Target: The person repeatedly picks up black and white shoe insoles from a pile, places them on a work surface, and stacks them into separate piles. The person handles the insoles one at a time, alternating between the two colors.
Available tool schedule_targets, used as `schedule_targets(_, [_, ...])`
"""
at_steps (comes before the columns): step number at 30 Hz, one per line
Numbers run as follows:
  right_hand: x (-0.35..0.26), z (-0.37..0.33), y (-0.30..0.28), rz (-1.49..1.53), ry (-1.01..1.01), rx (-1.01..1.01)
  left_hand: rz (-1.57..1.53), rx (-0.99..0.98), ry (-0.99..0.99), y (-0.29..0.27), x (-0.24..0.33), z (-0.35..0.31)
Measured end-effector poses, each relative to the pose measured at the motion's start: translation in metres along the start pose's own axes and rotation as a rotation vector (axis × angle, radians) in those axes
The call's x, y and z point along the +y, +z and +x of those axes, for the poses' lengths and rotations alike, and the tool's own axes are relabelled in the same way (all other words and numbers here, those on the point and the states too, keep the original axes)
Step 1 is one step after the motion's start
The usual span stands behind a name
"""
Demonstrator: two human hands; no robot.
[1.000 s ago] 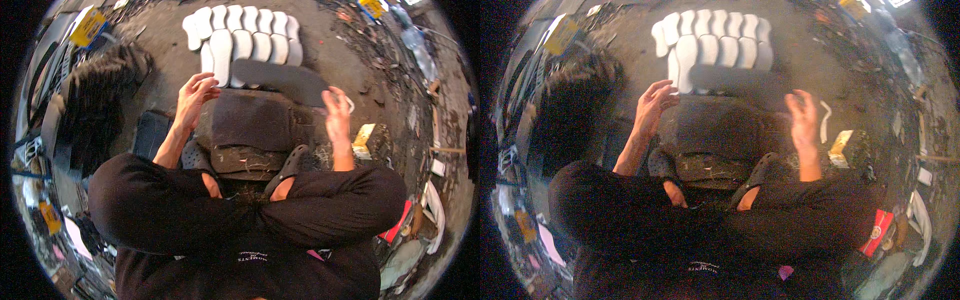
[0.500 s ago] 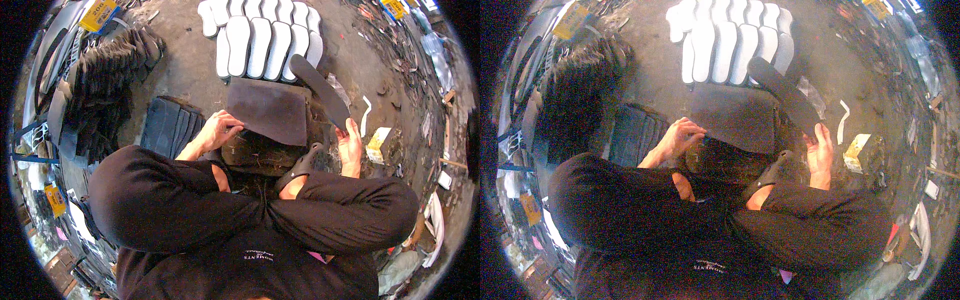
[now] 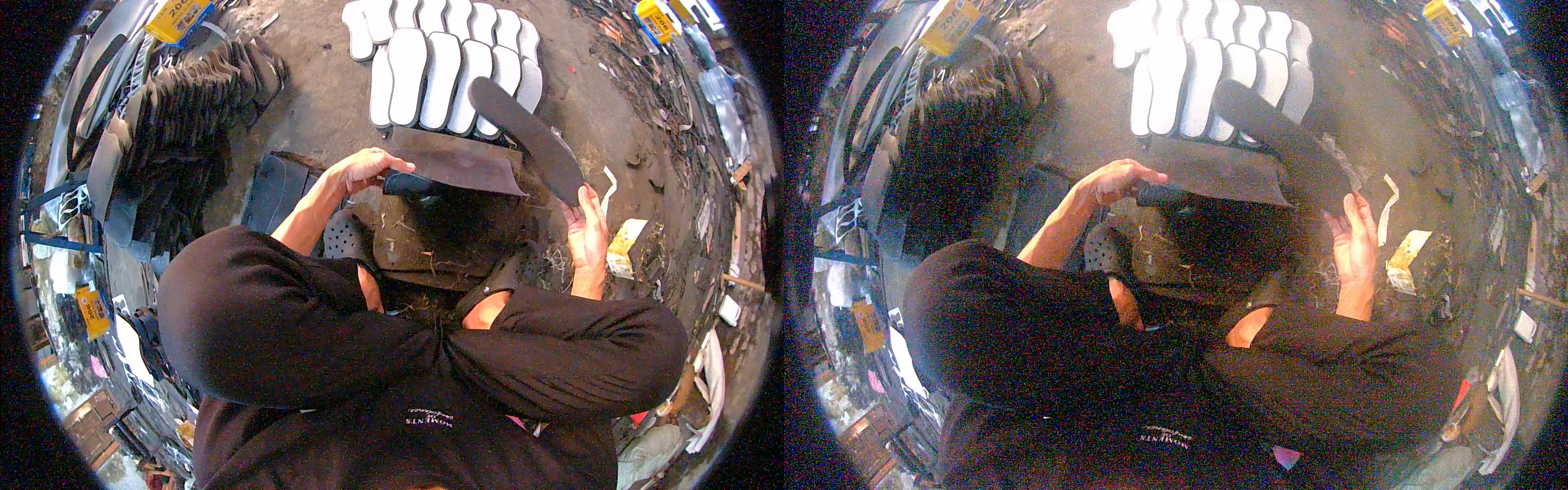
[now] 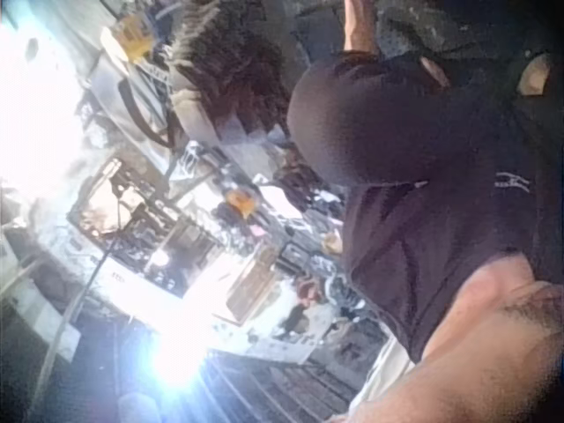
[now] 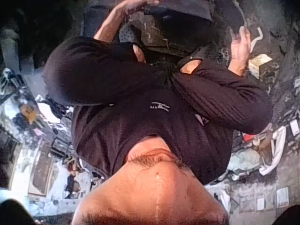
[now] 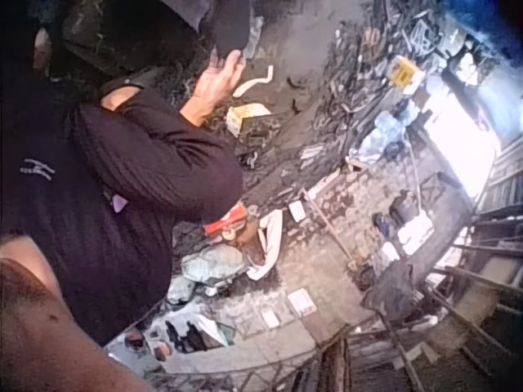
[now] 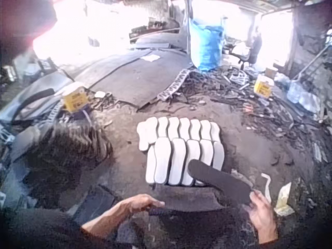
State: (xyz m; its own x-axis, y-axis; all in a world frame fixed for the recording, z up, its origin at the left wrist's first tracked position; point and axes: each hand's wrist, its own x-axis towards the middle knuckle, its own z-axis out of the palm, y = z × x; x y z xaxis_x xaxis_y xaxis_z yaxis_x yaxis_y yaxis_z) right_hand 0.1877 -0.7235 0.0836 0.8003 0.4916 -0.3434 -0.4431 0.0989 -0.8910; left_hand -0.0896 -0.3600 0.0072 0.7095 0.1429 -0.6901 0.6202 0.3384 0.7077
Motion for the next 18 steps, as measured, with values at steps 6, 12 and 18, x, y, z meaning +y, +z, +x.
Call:
schedule_targets(6, [0.029, -0.001, -0.007, -0.081, 0.126, -0.014, 0.111, -0.038, 0.114, 0.013, -0.031, -0.023])
schedule_targets(12, [0.055, -0.007, -0.002, -0.119, 0.152, -0.119, 0.069, 0.004, 0.243, 0.032, -0.040, -0.051])
schedule_targets(18, [0.087, -0.025, 0.005, -0.280, 0.182, -0.162, -0.528, 0.397, 0.276, 0.066, -0.078, -0.052])
